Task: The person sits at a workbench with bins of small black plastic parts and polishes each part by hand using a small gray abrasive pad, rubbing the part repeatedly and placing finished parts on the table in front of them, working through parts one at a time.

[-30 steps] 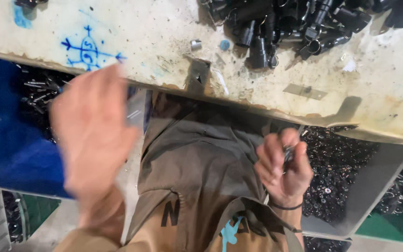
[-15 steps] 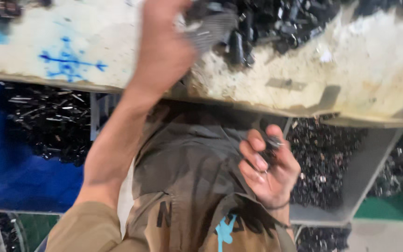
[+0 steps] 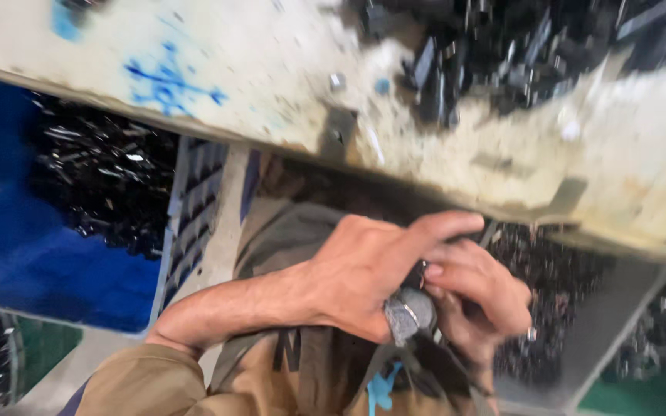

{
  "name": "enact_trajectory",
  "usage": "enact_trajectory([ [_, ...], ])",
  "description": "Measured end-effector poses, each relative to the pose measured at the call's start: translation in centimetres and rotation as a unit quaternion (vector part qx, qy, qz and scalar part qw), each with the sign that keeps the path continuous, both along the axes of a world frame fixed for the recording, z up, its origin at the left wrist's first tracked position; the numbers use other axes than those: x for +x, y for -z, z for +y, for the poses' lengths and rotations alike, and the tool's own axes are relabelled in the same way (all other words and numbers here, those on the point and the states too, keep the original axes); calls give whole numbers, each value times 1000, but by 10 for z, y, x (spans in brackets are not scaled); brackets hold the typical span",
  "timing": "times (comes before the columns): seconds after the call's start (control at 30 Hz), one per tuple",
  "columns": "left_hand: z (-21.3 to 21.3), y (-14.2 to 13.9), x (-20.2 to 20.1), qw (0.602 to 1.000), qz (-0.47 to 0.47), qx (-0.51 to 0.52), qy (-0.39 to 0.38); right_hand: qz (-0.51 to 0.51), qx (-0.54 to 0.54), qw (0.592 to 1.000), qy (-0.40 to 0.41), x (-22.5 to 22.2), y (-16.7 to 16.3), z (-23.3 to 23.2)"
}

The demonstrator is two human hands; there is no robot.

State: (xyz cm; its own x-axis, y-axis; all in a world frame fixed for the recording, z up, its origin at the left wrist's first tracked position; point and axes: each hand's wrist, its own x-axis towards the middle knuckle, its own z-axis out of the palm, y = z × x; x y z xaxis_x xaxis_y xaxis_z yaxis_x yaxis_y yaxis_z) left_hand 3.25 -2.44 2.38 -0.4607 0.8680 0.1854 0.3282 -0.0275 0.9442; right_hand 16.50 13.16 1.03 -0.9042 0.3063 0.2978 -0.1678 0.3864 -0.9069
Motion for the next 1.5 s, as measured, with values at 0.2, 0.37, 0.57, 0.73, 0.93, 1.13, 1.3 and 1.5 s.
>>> enact_trajectory([
  [0.2, 9, -2, -9, 975, 91, -129, 153, -57, 46, 995, -71, 13, 8, 27],
  [0.37, -11, -9, -24, 969, 170, -125, 132, 0, -15, 997, -77, 5, 39, 12],
  [0.57, -111, -19, -51, 842, 228, -406, -270, 83, -668, 739, 5, 6, 78, 12],
  [0.73, -96, -10, -68, 788, 436, -360, -245, 45, -787, 571, -229, 5, 88, 15],
  [0.93, 48, 28, -124, 862, 418, -181, -223, 5, -709, 703, -53, 20, 82, 25],
  [1.13, 53, 43, -136, 867, 409, -199, -203, 125, -670, 714, -160, 34, 111, 34],
  [1.3, 61, 39, -138, 873, 390, -139, -257, 35, -572, 817, -57, 30, 118, 26],
  [1.5, 69, 29, -149, 904, 311, -12, -295, 10, -638, 768, -45, 35, 91, 40],
])
